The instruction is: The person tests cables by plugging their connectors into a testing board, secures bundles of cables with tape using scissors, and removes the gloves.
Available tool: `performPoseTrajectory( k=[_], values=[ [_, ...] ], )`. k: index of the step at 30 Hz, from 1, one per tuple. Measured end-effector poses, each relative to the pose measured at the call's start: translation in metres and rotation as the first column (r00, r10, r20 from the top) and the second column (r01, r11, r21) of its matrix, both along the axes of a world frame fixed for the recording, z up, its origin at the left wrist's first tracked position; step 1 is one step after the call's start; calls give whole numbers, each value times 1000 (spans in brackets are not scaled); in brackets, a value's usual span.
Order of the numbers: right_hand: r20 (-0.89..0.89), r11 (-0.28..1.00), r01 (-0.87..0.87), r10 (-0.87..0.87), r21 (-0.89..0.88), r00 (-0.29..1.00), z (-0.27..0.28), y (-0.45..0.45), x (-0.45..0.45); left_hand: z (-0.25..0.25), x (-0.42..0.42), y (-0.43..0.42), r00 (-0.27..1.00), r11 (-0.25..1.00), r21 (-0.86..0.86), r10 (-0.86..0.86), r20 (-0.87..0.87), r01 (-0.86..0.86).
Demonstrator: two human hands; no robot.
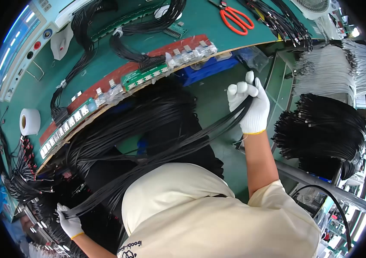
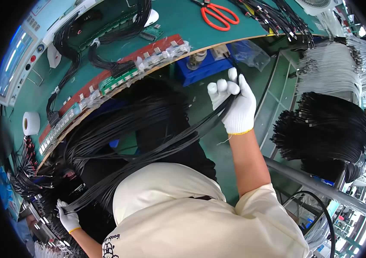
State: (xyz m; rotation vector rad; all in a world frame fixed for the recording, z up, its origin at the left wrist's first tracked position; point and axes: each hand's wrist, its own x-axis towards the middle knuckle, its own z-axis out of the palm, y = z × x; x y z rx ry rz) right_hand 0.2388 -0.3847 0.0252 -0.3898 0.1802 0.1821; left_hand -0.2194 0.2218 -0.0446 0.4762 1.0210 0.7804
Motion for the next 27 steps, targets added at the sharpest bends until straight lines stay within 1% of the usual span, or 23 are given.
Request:
performPoseTrajectory(
  k=[1,2,3,4,5,6,7,8,9,10,11,12,13,14,15,16,17,18,20,22,24,26,27],
  values=[
    [45,1000,22,-21,-5,999,4,1,0,7,0,-2,999,999,13,-39,-11,39],
    [71,1000,28,-28,-8,997,3,-4,2,9,1,0,999,1000,-15,11,-38,-12],
    [98,999,35,-34,-11,995,1,-14,4,11,6,0,964,975,-4,218,-151,-222],
    [123,999,45,-43,-13,991,0,-23,6,24,23,-16,913,933,41,357,-197,-356],
    [144,993,98,-89,-60,986,2,-30,8,22,18,-16,907,943,124,332,-259,-309],
    [238,990,82,-52,-114,970,2,-41,14,19,3,-14,895,946,203,309,-322,-253],
    [212,983,132,-103,-128,972,7,-45,15,-2,-39,13,860,951,302,203,-468,-61],
    [191,973,184,-155,-142,969,26,-38,16,24,-4,-20,881,922,158,384,-276,-352],
    [-207,872,445,-483,-205,851,46,-27,17,23,1,-26,876,916,102,402,-266,-389],
    [-94,937,293,-315,-188,945,38,-47,17,22,-2,-26,869,904,48,422,-258,-425],
    [20,973,128,-126,-191,992,23,-82,18,9,-33,-10,939,958,-42,270,-212,-285],
    [134,975,-45,75,-216,988,15,-100,20,19,-20,-19,963,986,-41,147,-226,-160],
    [38,688,167,-199,-706,979,35,-80,12,44,5,-42,970,998,-41,27,-240,-38],
    [68,421,165,-237,-892,969,48,-62,7,68,33,-68,963,996,-43,-90,-255,82],
    [58,334,128,-209,-934,976,57,-43,3,90,66,-97,891,957,100,-210,-403,271],
    [44,246,88,-178,-965,983,62,-25,-1,109,100,-122,778,863,205,-283,-560,461],
    [33,268,64,-116,-961,993,66,-9,-4,118,121,-134,707,765,245,-355,-612,596],
    [84,337,92,-40,-937,996,66,9,-7,124,140,-145,624,647,273,-405,-668,712],
    [97,446,102,-36,-889,995,73,62,-17,131,182,-178,638,566,354,-449,-625,745],
    [-39,523,-176,263,-834,964,73,89,-31,145,236,-228,733,651,369,-469,-493,664],
    [-157,564,-455,498,-689,853,67,120,-43,132,259,-245,741,678,300,-628,-239,671],
    [-226,595,-615,598,-517,769,58,142,-57,131,281,-268,801,772,217,-588,-115,598],
    [-246,642,-625,583,-445,774,60,148,-61,128,284,-268,797,780,183,-603,-42,599]
  ],
)
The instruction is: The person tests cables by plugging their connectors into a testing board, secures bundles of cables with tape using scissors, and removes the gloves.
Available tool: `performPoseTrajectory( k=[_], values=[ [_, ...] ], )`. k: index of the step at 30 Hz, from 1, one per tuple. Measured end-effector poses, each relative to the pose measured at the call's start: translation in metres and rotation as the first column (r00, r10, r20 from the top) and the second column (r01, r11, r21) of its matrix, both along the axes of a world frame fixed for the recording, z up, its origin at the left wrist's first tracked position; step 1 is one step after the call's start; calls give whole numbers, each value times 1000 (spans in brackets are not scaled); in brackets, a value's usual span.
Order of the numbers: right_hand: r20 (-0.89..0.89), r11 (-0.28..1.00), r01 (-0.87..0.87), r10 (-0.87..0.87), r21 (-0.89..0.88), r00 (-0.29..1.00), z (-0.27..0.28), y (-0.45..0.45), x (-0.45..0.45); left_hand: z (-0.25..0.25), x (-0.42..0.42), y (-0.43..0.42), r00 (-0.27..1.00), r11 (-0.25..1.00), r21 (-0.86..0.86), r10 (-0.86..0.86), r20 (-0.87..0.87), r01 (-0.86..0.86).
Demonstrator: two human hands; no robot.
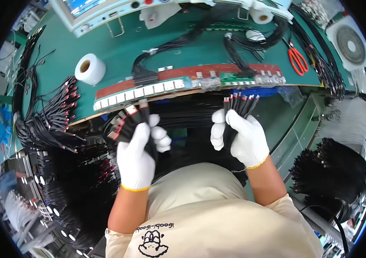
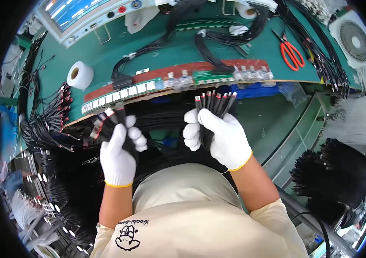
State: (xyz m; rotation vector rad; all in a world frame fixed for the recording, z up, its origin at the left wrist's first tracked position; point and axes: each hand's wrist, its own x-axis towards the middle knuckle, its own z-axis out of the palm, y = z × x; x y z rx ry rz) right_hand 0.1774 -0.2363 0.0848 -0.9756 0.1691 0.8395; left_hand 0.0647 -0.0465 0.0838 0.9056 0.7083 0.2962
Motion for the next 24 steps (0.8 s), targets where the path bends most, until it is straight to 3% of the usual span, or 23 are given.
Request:
performPoseTrajectory(
  k=[2,5,7,9,10,12,15,18,23,24],
  values=[
    [202,973,68,-23,-219,979,4,5,2,-4,3,0,998,996,-93,4,63,2],
    [486,820,266,16,-507,874,7,10,10,-1,6,0,999,999,-5,-32,-19,32],
    [400,833,159,80,-530,913,6,12,23,-2,7,0,999,999,-5,-39,-29,39],
    [385,942,119,11,-313,923,-8,12,23,-2,10,-3,998,999,5,-33,-49,33],
    [306,940,171,-77,-294,949,-2,20,18,-1,10,-4,998,1000,5,-31,-56,31],
    [257,945,110,-29,-309,966,6,9,13,3,11,-7,997,1000,7,-26,-68,26],
    [271,916,114,-6,-385,962,10,8,16,3,11,-14,998,982,187,-16,-67,28],
    [256,912,68,41,-404,966,0,8,26,2,18,-19,999,987,162,8,-41,-1],
    [257,911,151,-52,-383,965,12,13,16,-2,27,-21,998,982,186,-33,-61,44],
    [266,898,174,-67,-404,962,13,13,14,-2,28,-23,999,987,162,25,-41,-19]
  ],
)
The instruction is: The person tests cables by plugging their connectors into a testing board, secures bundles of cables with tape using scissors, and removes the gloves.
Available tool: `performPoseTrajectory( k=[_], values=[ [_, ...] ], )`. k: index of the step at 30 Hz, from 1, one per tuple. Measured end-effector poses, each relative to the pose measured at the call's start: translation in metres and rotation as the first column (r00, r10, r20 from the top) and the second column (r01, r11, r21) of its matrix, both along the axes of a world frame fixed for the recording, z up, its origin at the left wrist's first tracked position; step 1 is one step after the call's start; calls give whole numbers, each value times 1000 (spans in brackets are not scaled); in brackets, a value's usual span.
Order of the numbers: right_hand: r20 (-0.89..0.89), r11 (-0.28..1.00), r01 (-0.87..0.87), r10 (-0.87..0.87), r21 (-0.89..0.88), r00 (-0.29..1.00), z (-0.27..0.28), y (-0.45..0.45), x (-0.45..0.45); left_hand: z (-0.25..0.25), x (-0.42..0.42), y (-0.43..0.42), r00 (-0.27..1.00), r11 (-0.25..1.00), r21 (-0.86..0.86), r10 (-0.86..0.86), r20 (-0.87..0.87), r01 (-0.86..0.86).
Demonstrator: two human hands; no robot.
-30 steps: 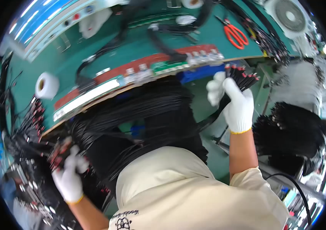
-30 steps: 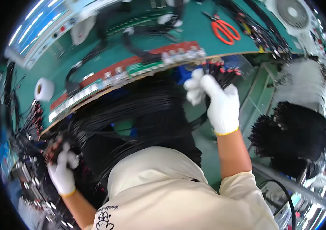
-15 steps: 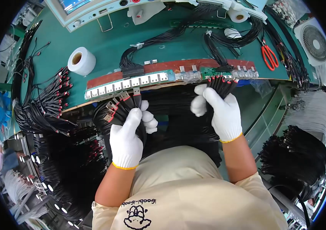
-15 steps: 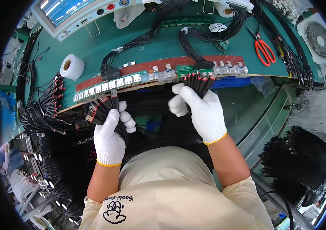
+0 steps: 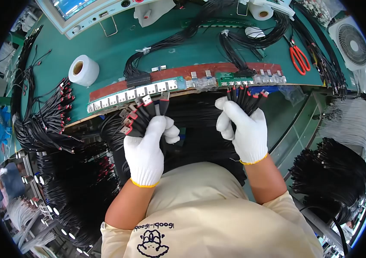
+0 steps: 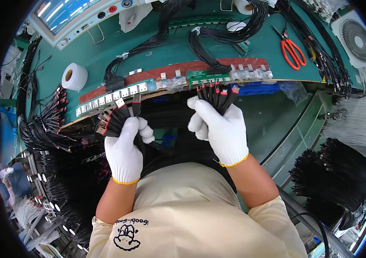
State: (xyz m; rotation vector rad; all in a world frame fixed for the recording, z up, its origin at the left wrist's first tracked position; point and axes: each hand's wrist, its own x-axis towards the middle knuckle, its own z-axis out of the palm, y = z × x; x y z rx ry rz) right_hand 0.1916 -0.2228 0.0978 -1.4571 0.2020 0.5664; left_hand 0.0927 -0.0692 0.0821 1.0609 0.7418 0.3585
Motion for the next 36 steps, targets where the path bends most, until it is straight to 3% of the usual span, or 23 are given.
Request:
performPoseTrajectory(
  k=[2,6,10,13,14,17,23,27,31,36],
  values=[
    [-4,998,40,-40,-39,999,-1,2,0,2,2,-5,993,992,-57,113,38,-111],
    [1,999,4,-3,-42,1000,-6,3,4,13,8,-7,1000,996,-82,26,1,-25],
    [-24,1000,17,-16,13,1000,-3,3,3,12,12,0,996,983,-179,-19,84,34],
    [11,996,86,-86,-25,996,0,4,0,14,9,3,999,995,-94,28,-30,-31],
    [25,994,87,-86,-69,996,-2,4,0,9,2,9,999,998,-46,-37,8,38],
    [54,997,78,-78,-5,995,0,9,3,4,-7,9,996,998,43,-40,74,37],
    [-12,999,22,-22,-38,1000,6,5,-3,8,-3,14,994,994,-27,-106,15,107],
    [2,998,64,-64,5,998,-1,1,2,-1,-1,5,998,1000,10,8,57,-9],
    [30,999,54,-54,-3,998,-4,6,0,5,6,-1,992,1000,-15,-7,123,8],
    [6,997,73,-73,-4,997,-3,8,2,3,7,4,990,995,102,-37,135,24]
  ],
)
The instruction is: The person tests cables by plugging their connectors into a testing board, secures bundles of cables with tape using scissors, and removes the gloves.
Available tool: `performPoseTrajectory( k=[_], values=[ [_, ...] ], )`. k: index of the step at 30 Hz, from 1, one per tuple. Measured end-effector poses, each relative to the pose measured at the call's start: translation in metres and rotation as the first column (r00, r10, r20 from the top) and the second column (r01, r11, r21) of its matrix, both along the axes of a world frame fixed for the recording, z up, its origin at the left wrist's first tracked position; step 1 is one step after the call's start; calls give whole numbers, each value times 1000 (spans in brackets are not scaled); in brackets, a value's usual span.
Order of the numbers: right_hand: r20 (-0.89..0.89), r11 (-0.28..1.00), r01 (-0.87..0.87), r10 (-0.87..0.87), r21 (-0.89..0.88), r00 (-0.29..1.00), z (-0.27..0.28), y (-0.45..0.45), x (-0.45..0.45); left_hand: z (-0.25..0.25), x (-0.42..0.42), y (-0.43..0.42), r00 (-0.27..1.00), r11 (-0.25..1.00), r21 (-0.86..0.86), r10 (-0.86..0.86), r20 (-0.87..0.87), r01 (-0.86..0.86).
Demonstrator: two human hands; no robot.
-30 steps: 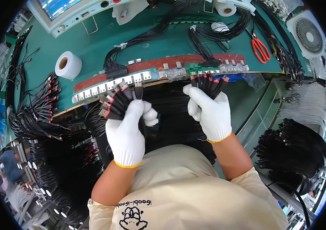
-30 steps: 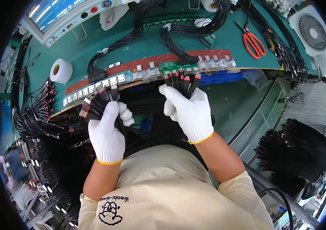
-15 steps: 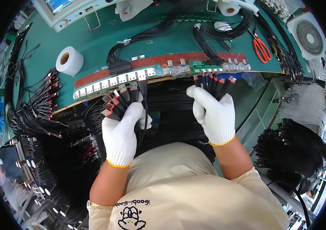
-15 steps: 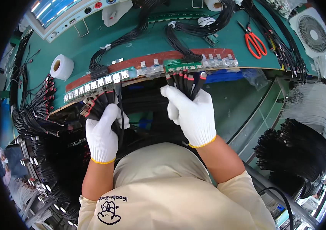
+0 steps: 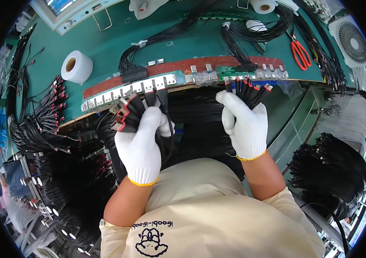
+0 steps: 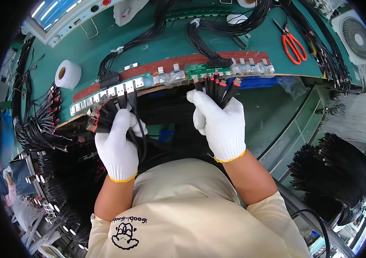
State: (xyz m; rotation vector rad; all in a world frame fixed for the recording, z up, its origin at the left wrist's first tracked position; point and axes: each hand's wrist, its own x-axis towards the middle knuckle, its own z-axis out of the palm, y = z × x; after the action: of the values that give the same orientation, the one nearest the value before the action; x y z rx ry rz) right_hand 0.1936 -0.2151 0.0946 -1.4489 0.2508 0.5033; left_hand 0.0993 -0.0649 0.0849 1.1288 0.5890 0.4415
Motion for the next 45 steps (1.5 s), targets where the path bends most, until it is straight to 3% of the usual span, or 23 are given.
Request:
performPoseTrajectory(
  k=[3,7,9,10,13,17,18,22,26,30,34,37,41,45],
  values=[
    [46,997,66,-67,32,997,0,8,-5,0,1,5,999,999,-41,-35,-29,34],
    [-13,1000,-12,12,-4,1000,9,5,-5,-2,-7,10,999,991,-134,7,-37,-11],
    [-48,998,-69,68,-10,997,15,-1,-4,0,-15,12,996,997,-74,10,-93,-17],
    [-55,994,-69,73,79,996,9,-7,-7,0,-16,11,999,997,-77,14,-29,-16],
    [-66,992,-62,69,108,995,2,-10,-6,8,-16,14,983,998,33,-39,-179,45],
    [-84,989,-79,90,125,992,6,-5,0,1,-13,17,984,985,156,-50,-168,77],
    [-89,990,-59,71,127,994,4,-6,0,5,-9,9,984,997,6,81,-161,-81],
    [-92,993,-117,119,35,989,7,-8,-14,4,-6,12,987,996,60,75,-141,-67],
    [-130,952,-113,155,283,979,-6,-6,1,9,-3,12,988,998,37,45,-145,-40],
    [-59,987,-110,117,117,991,-6,-8,-2,9,-10,15,986,994,97,62,-157,-47],
    [-78,987,-127,135,99,988,-5,-4,4,-3,-23,23,981,989,150,44,-190,-15],
    [-106,994,-103,98,-36,989,3,-2,4,-4,-26,25,986,986,167,39,-162,-12],
    [-70,999,44,-43,12,997,0,8,-3,-1,-18,27,982,996,37,83,-168,-78],
    [-68,996,80,-78,34,995,4,14,-5,-2,-15,22,979,987,88,148,-142,-136]
  ],
)
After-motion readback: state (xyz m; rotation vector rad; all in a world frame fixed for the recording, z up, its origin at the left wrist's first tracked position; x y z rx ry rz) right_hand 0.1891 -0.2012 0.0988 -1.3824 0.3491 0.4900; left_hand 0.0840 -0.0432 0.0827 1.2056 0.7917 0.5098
